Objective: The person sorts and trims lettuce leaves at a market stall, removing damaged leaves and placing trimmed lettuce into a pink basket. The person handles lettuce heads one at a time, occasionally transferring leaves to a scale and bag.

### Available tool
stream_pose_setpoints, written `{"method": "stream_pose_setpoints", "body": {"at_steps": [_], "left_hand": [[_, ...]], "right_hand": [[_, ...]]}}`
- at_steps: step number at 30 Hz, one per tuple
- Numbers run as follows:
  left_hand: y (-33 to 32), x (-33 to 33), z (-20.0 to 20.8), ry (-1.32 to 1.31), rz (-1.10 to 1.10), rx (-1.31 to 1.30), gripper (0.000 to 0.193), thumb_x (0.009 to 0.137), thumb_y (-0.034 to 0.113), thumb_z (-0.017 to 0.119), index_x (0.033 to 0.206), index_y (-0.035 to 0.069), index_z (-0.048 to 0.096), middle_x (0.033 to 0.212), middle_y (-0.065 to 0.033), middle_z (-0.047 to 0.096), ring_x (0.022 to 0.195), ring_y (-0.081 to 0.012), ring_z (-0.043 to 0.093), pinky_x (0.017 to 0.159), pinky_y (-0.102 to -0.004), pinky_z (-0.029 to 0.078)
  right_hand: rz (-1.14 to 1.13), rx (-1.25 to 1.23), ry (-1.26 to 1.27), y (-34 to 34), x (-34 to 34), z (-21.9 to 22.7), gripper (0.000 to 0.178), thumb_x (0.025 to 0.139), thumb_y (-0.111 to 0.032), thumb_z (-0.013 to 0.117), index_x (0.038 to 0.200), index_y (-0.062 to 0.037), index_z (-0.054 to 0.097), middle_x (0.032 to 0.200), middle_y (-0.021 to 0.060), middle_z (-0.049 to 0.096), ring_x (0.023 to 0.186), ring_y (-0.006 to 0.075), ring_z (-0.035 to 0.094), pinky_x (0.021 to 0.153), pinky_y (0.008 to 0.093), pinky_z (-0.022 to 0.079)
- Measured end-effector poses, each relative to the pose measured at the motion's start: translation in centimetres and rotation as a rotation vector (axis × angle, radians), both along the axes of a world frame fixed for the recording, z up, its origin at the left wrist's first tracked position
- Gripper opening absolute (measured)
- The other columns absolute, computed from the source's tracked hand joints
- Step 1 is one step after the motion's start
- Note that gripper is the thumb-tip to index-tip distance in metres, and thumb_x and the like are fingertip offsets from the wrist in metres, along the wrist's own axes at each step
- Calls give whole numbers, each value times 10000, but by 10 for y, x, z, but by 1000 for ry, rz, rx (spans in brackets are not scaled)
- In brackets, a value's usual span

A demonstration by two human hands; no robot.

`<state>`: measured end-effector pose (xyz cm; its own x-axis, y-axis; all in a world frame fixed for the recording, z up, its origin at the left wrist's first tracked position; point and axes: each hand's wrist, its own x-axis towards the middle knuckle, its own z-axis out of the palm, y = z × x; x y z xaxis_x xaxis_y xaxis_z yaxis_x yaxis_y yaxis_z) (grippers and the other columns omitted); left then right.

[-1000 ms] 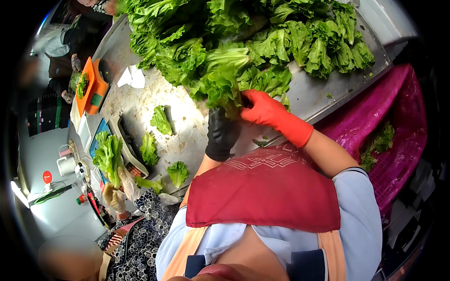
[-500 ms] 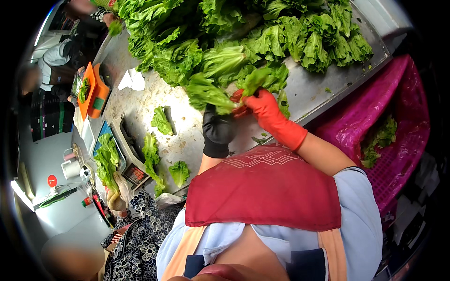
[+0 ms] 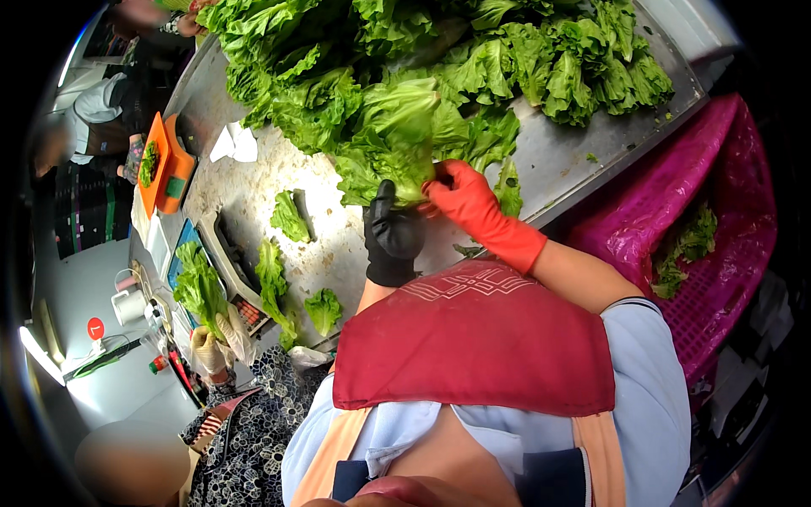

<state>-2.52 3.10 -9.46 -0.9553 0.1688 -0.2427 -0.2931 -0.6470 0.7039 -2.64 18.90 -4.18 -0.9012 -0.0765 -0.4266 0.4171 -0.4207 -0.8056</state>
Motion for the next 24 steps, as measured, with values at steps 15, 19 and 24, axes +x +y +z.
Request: {"method": "stream_pose_setpoints", "body": {"at_steps": [15,19,24], "left_hand": [[-7,9,37,152,-147,-110,597,829,-23,385,1395,96,239,1334,-110,408,1214,-258,456,1010,-393,384],[-4,-1,50,-23,-256,334,491,921,335,490,1354,132,377,1270,-78,494,1196,-251,462,1024,-470,341],[-10,-11,21,57,-218,-57,329,909,-14,438,1228,54,481,1165,-92,547,1099,-216,523,945,-346,427]], "right_hand": [[300,-350,88,20,-4,-14,324,944,-347,508,1014,-33,471,929,137,606,571,181,617,422,238,439],[289,-563,-31,8,2,-8,453,908,-487,518,987,-42,489,875,130,606,535,169,585,399,220,388],[451,64,-95,20,-5,18,414,917,-448,521,888,-36,534,844,97,607,523,115,549,416,205,393]]}}
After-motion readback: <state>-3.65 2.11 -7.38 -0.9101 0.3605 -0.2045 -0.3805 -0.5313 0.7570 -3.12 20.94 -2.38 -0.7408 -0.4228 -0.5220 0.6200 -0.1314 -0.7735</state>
